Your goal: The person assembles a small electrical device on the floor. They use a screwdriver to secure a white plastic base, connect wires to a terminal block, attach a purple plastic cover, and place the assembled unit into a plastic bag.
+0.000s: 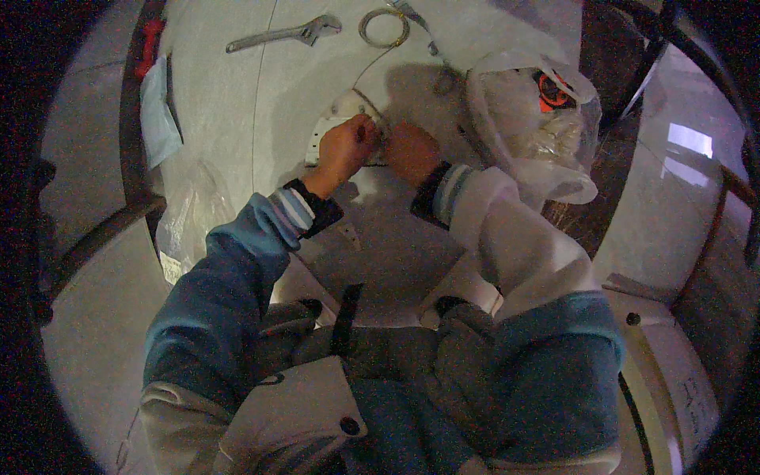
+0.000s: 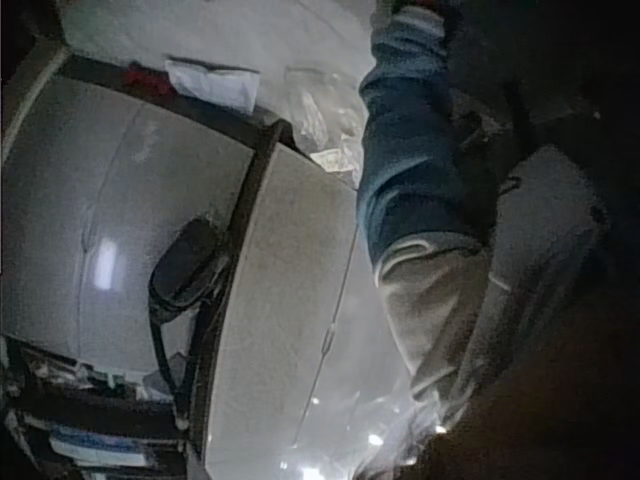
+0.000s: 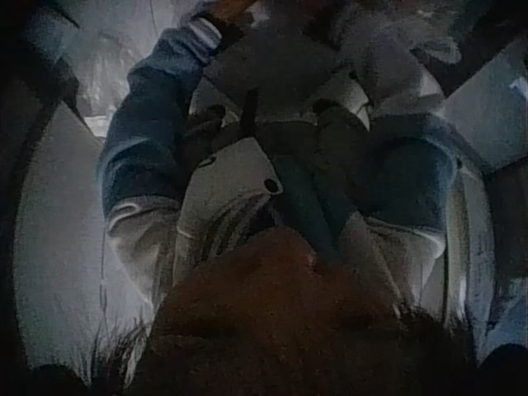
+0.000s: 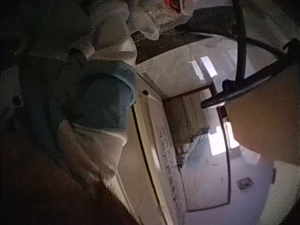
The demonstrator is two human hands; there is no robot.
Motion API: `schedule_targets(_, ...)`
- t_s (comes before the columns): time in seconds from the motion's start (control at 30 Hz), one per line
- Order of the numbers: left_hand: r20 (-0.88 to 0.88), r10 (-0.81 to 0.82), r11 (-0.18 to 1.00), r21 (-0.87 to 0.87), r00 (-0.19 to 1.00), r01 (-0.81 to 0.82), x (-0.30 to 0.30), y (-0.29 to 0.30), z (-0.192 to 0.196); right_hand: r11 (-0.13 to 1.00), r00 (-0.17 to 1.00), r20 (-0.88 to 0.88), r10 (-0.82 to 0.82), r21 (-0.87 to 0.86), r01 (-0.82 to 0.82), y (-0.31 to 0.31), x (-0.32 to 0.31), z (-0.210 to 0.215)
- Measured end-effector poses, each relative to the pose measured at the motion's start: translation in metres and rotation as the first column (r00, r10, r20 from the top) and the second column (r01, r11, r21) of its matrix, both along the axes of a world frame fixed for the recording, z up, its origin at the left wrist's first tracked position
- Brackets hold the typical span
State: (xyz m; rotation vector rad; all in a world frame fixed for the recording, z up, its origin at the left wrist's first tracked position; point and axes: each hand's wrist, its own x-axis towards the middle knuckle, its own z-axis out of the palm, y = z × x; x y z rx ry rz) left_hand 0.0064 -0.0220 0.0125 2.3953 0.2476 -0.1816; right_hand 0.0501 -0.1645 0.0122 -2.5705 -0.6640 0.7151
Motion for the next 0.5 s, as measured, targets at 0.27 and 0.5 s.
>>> schedule_targets(0.27,-0.080,-0.161,0.983,0.072,0.984,0.167,0.009,0.008,0.003,0.991,0.923,0.360,0.136,-0.061,-0.123,0.006,-0.012,0.014)
schedule_targets(0.5,-0.066,-0.107,0.991,-0.092,0.992,0.101,0.012,0.015,-0.002,0.913,0.730,0.554,0.400,-0.176,-0.367,0.005,-0.020,0.006)
